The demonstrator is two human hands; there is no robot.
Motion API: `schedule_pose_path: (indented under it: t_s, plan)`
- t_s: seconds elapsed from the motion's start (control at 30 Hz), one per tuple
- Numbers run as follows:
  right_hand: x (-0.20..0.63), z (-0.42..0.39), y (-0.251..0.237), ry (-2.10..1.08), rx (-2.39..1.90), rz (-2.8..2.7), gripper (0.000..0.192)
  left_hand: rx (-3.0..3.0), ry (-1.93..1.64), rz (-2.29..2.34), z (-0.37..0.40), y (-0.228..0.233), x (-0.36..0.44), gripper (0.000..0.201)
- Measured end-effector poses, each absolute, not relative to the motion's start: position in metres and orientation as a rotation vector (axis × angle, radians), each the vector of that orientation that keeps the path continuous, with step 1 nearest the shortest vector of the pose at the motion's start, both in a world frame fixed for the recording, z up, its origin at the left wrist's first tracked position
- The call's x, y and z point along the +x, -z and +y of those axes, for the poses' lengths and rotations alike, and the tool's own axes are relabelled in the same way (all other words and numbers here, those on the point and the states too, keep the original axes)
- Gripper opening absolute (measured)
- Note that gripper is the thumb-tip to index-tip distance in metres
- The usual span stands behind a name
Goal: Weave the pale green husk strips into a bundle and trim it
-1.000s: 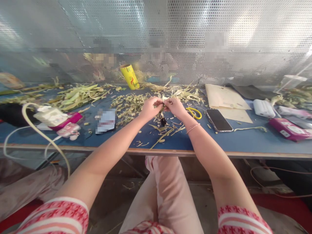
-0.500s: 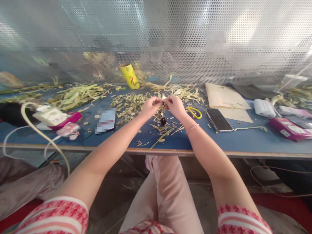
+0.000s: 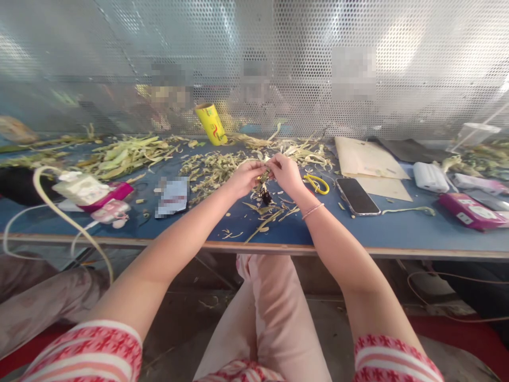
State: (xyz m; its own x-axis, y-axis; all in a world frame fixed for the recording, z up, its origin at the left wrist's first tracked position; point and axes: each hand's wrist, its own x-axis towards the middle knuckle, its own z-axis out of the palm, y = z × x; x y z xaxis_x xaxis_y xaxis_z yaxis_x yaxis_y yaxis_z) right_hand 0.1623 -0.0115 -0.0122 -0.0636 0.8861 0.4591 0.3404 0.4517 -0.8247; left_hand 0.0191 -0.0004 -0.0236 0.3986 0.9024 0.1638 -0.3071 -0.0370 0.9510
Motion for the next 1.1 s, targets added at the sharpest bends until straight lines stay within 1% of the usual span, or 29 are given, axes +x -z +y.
schedule_pose_path:
  t_s: [0.17, 0.33, 0.53, 0.7, 0.77, 1.1]
  plan:
    - [0.161, -0.012, 0.011, -0.647, -1.086, -1.614, 0.009, 1.206, -1.079, 0.602, 0.003, 0.025, 0.018, 0.01]
    - [0.162, -0.013, 0.009, -0.637, -1.098, -1.626, 0.011, 1.118, -1.071, 0.681, 0.0, 0.022, 0.018, 0.008]
    - [0.165, -0.013, 0.011, -0.39, -1.074, -1.769, 0.01, 1.053, -1.082, 0.696, -0.002, 0.019, 0.019, 0.008]
    - [0.17, -0.015, 0.011, -0.148, -0.986, -1.929, 0.02, 1.013, -1.092, 0.708, -0.003, 0.016, 0.018, 0.012]
    - [0.173, -0.016, 0.011, -0.051, -0.962, -1.99, 0.021, 1.013, -1.103, 0.726, -0.003, 0.015, 0.017, 0.012]
    - [0.178, -0.011, 0.012, 0.199, -0.937, -2.202, 0.021, 1.065, -1.161, 0.816, -0.002, 0.017, 0.021, 0.012]
